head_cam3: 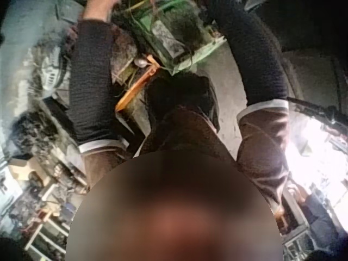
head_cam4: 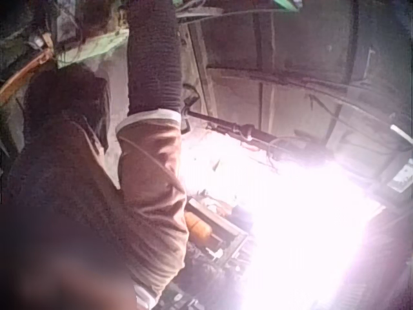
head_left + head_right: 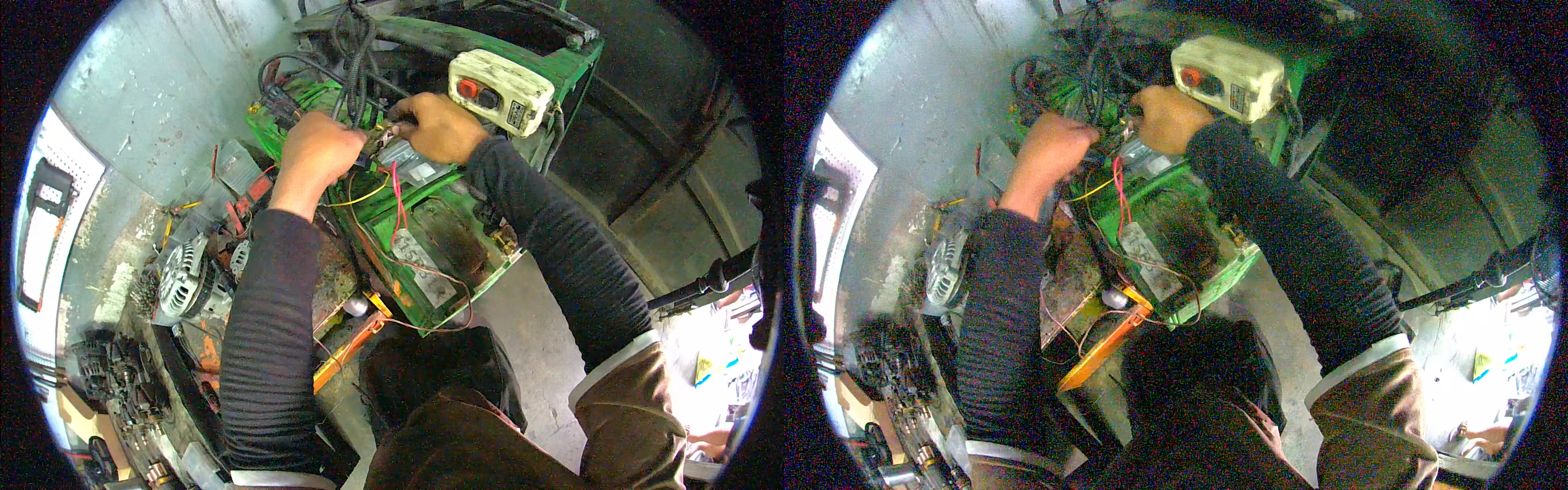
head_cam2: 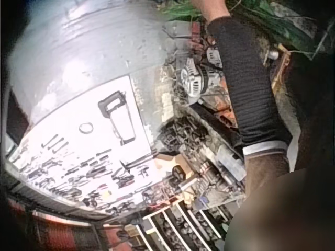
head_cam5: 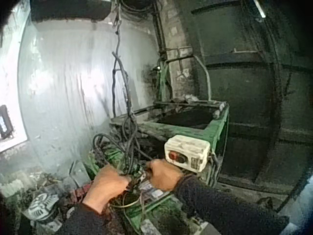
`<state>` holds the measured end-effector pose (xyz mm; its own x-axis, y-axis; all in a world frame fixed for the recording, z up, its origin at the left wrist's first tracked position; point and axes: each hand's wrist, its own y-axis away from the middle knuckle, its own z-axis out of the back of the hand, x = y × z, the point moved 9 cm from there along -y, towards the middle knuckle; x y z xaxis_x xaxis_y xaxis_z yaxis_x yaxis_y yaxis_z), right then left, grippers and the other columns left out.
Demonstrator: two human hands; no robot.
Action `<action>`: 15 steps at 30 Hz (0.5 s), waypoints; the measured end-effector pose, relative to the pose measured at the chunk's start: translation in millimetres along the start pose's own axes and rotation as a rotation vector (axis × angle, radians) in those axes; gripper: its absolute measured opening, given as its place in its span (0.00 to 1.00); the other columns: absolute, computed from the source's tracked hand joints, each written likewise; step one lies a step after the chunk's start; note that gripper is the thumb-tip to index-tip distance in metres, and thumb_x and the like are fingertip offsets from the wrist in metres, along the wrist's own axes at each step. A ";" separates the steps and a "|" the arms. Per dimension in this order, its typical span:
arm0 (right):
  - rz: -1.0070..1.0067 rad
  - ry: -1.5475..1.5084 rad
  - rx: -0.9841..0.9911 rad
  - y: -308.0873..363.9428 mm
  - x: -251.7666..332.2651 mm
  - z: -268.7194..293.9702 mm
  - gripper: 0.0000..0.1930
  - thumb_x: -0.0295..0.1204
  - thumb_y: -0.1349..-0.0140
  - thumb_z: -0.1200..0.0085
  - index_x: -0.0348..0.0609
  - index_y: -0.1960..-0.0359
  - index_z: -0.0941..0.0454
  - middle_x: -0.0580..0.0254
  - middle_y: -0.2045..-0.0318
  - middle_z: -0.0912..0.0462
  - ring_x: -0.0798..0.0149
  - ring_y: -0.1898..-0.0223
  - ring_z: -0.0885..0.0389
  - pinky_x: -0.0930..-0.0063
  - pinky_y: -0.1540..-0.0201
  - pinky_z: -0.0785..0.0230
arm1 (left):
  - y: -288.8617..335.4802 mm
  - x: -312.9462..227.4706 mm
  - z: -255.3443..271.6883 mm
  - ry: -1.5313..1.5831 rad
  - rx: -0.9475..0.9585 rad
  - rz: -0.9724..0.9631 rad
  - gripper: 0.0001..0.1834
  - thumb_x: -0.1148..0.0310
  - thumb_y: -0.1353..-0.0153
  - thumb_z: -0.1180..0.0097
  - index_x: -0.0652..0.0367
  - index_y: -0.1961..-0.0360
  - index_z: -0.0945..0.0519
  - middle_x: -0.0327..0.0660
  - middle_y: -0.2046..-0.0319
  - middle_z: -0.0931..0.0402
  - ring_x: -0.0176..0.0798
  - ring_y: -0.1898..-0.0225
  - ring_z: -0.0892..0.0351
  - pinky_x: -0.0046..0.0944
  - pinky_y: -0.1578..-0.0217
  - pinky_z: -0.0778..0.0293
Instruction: The person strips and twists colored wires, then connects them to a small black module and a green battery pack on a workbench. They repeatedly test connections by touching wires to terminals and adjust the wiring throughout the clip.
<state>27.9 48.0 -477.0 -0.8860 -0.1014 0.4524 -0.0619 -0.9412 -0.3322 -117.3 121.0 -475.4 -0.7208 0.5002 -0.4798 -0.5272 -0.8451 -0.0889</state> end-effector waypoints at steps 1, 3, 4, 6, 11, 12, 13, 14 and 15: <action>0.021 0.003 -0.020 8.7 6.7 2.8 0.18 0.33 0.36 0.42 0.35 0.49 0.19 0.38 0.56 0.16 0.41 0.52 0.17 0.55 0.47 0.27 | 9.3 3.3 1.1 0.108 0.022 0.027 0.21 0.56 0.43 0.38 0.69 0.68 0.15 0.53 0.77 0.18 0.54 0.75 0.16 0.47 0.71 0.23; 0.124 0.045 -0.189 36.8 26.2 23.6 0.18 0.31 0.35 0.43 0.37 0.45 0.21 0.40 0.52 0.17 0.43 0.48 0.19 0.57 0.44 0.28 | 27.5 6.1 9.3 0.257 -0.042 0.069 0.22 0.54 0.41 0.38 0.68 0.68 0.15 0.48 0.81 0.21 0.47 0.81 0.21 0.45 0.77 0.28; 0.172 0.029 -0.277 51.7 36.0 37.0 0.18 0.30 0.35 0.43 0.37 0.45 0.21 0.41 0.52 0.17 0.43 0.48 0.19 0.57 0.44 0.28 | 35.8 6.0 14.3 0.343 -0.086 0.069 0.22 0.53 0.39 0.38 0.67 0.69 0.15 0.45 0.83 0.22 0.43 0.84 0.24 0.43 0.79 0.30; 0.190 -0.011 -0.381 83.8 50.4 58.6 0.17 0.28 0.36 0.43 0.36 0.46 0.21 0.43 0.53 0.17 0.45 0.49 0.18 0.59 0.45 0.28 | 51.1 4.8 19.8 0.477 -0.153 0.060 0.22 0.53 0.38 0.38 0.65 0.69 0.15 0.40 0.83 0.23 0.39 0.83 0.26 0.42 0.80 0.31; -0.016 -0.191 -0.206 149.9 71.8 49.6 0.14 0.26 0.40 0.39 0.37 0.52 0.19 0.47 0.62 0.16 0.55 0.61 0.15 0.64 0.57 0.25 | 75.6 5.1 21.1 0.696 -0.235 0.053 0.19 0.55 0.37 0.37 0.64 0.69 0.14 0.35 0.79 0.22 0.32 0.79 0.27 0.39 0.76 0.32; -0.011 -0.203 -0.210 155.2 77.3 45.2 0.14 0.27 0.40 0.39 0.37 0.53 0.19 0.47 0.62 0.16 0.55 0.63 0.15 0.64 0.58 0.25 | 79.1 3.8 21.3 0.699 -0.259 0.032 0.19 0.55 0.37 0.36 0.63 0.69 0.14 0.34 0.79 0.22 0.31 0.78 0.27 0.38 0.75 0.32; 0.016 -0.215 -0.227 157.4 82.6 42.1 0.14 0.27 0.40 0.38 0.37 0.53 0.19 0.47 0.62 0.16 0.55 0.65 0.15 0.64 0.60 0.25 | 82.0 2.4 21.9 0.701 -0.284 0.008 0.18 0.56 0.37 0.36 0.63 0.68 0.14 0.34 0.78 0.22 0.30 0.77 0.27 0.37 0.74 0.32; -0.011 -0.189 -0.178 155.0 80.9 35.1 0.14 0.28 0.41 0.38 0.37 0.54 0.18 0.46 0.63 0.16 0.54 0.65 0.15 0.64 0.60 0.24 | 83.3 3.7 14.3 0.731 -0.228 0.038 0.16 0.58 0.38 0.35 0.64 0.68 0.14 0.34 0.78 0.21 0.29 0.76 0.27 0.35 0.71 0.33; -0.024 -0.181 -0.182 153.5 78.9 34.5 0.14 0.28 0.41 0.38 0.36 0.54 0.18 0.46 0.63 0.16 0.53 0.64 0.15 0.64 0.59 0.24 | 83.8 4.3 10.4 0.725 -0.208 0.056 0.16 0.59 0.38 0.36 0.64 0.69 0.14 0.34 0.79 0.22 0.29 0.77 0.28 0.35 0.73 0.34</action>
<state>-35.6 -115.7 -463.7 -0.7876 -0.1516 0.5972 -0.1776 -0.8722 -0.4557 -169.3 54.3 -475.8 -0.2295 0.2669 -0.9360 -0.3513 -0.9196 -0.1760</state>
